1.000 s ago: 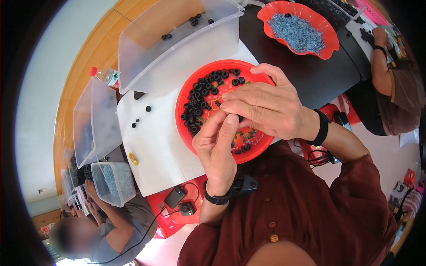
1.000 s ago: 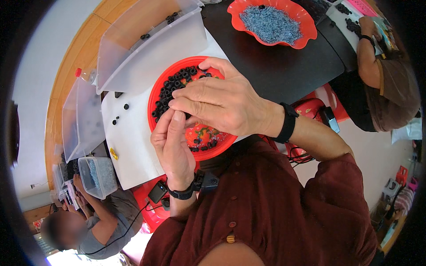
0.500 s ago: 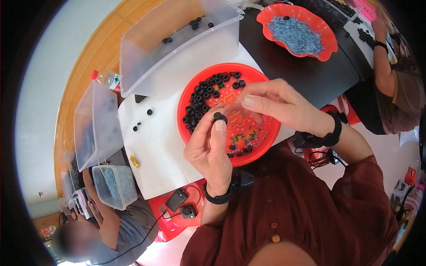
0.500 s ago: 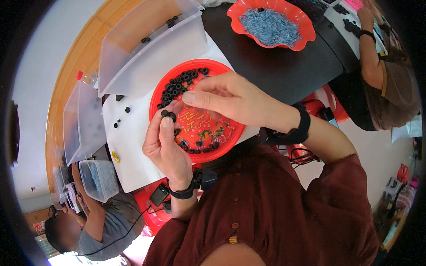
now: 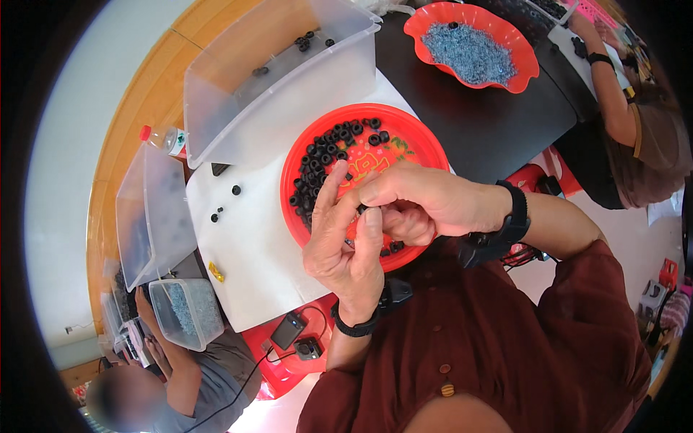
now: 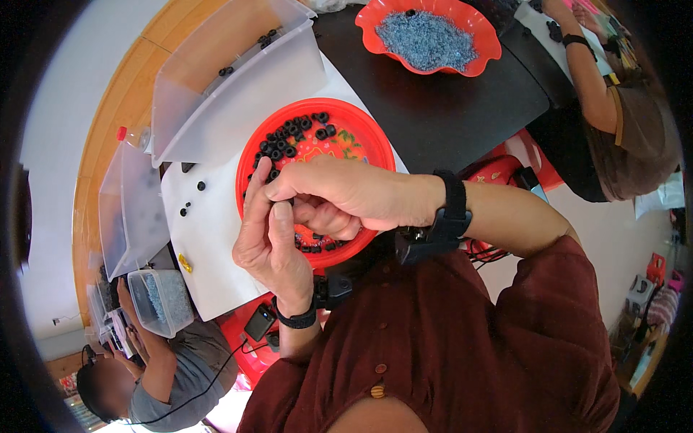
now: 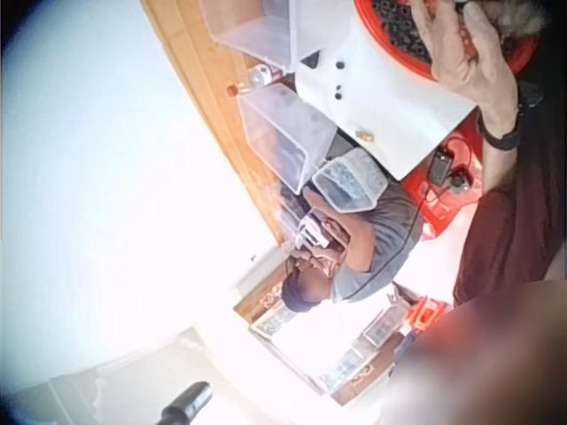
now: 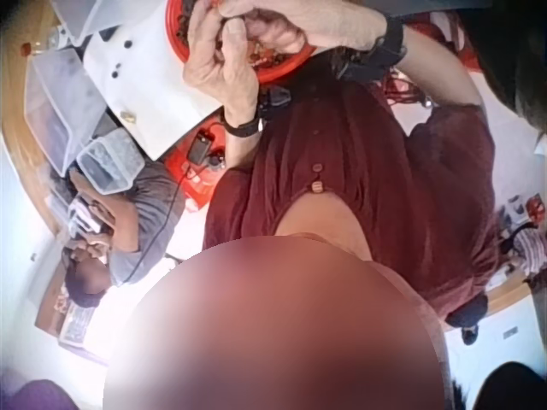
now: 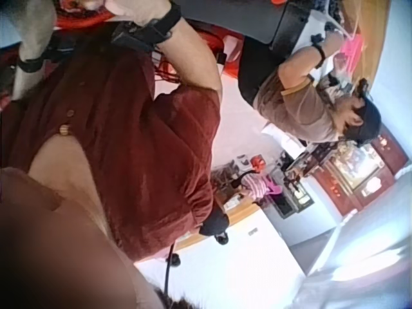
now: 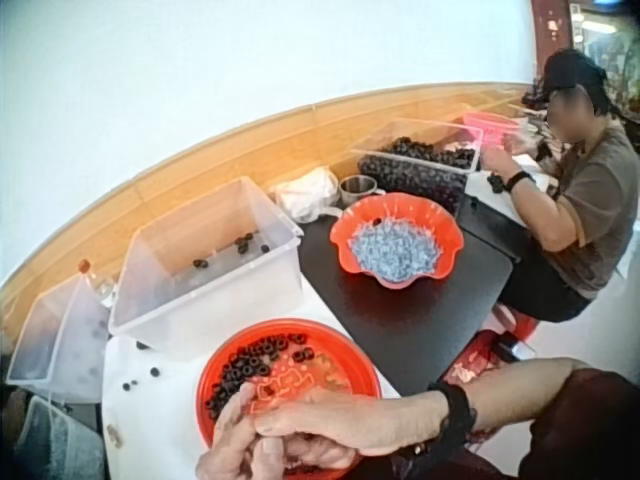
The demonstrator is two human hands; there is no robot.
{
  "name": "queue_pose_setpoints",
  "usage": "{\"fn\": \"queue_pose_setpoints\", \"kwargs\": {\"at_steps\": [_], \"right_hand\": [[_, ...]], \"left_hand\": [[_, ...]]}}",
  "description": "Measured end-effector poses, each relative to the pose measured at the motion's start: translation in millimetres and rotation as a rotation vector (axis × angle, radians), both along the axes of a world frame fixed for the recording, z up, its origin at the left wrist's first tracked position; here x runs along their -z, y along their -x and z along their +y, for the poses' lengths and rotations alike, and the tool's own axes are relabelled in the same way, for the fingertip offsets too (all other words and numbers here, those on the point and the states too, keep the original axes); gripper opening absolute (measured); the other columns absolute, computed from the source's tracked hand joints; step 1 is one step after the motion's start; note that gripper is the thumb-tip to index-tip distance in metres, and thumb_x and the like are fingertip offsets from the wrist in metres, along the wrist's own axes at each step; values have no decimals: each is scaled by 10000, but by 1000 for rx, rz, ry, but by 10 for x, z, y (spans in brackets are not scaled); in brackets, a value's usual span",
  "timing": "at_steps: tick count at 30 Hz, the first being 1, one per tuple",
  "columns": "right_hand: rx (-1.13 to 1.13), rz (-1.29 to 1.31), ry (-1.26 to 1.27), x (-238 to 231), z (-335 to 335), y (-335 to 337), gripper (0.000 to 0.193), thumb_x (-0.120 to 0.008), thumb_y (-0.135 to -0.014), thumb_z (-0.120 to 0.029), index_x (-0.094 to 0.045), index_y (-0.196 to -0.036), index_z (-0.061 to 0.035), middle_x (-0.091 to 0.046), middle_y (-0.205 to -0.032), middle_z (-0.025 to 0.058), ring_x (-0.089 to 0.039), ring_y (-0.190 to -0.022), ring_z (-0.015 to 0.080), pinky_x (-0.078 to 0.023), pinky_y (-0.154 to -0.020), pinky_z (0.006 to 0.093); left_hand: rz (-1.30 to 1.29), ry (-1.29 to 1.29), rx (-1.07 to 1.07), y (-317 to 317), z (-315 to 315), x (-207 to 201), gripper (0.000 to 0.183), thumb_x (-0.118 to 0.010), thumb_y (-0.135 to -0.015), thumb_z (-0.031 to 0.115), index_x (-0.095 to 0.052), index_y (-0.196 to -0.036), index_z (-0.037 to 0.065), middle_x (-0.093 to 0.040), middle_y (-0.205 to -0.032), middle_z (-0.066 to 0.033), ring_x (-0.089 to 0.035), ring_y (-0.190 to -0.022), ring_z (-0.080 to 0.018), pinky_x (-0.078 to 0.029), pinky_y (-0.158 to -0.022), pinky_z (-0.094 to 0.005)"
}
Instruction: The person picks up a black plastic component from a red tray, inserts a small blue bead into it, and places the assembled piece back onto the tray.
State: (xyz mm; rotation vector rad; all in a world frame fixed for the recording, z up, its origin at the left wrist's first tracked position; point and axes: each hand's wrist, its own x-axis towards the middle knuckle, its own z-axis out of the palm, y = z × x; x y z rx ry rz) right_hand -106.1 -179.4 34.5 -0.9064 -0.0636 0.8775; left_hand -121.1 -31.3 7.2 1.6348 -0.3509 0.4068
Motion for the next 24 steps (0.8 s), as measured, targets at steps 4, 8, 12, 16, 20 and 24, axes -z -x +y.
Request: {"fn": "queue_pose_setpoints", "kwargs": {"at_steps": [4, 8, 12, 16, 20, 24], "right_hand": [[130, -2, -65, 57, 55, 47, 405, -493, -905, -365, -367, -580, -159, -273, -502, -92, -209, -414, 29, -136, -388, 224], [248, 41, -46, 58, 83, 68, 383, -486, -900, -357, -365, -591, -167, -274, -500, -90, -203, -412, 33, -138, -392, 228], [265, 100, -38, 58, 139, 107, 360, -427, -930, -330, -341, -623, -162, -244, -516, -79, -202, -426, 57, -157, -408, 239], [352, 227, -48, 0, 122, 103, 367, -496, -886, -390, -358, -616, -183, -211, -511, -94, -183, -427, 47, -131, -410, 239], [272, 246, -74, 113, 48, 74, 391, -491, -880, -433, -344, -614, -188, -196, -514, -92, -162, -424, 55, -126, -418, 244], [257, 241, -97, 123, 65, 89, 406, -489, -878, -446, -337, -610, -181, -196, -510, -92, -152, -414, 59, -125, -411, 246]], "left_hand": [[4, -77, 24, -4, 19, -6, 215, -634, -824, 57, -679, -1022, -13, -686, -987, -155, -545, -1164, -279, -454, -870, -332], [108, -10, 58, 4, -35, -3, 251, -605, -878, 86, -649, -1103, -16, -658, -1090, -154, -526, -1189, -265, -444, -897, -334], [118, -27, 99, -5, -3, 69, 281, -581, -903, 88, -615, -1160, -22, -637, -1139, -125, -567, -1105, -204, -452, -870, -283], [367, 99, 186, 1, 30, 37, 286, -536, -938, 94, -588, -1185, -39, -627, -1121, -91, -571, -1004, -129, -439, -894, -272], [423, 146, 237, -41, 70, 68, 279, -566, -925, 107, -602, -1159, -40, -649, -1011, -69, -575, -917, -105, -437, -857, -251], [426, 179, 140, 7, 2, 52, 274, -582, -916, 104, -611, -1148, -39, -665, -930, -67, -583, -866, -98, -444, -832, -245]]}}
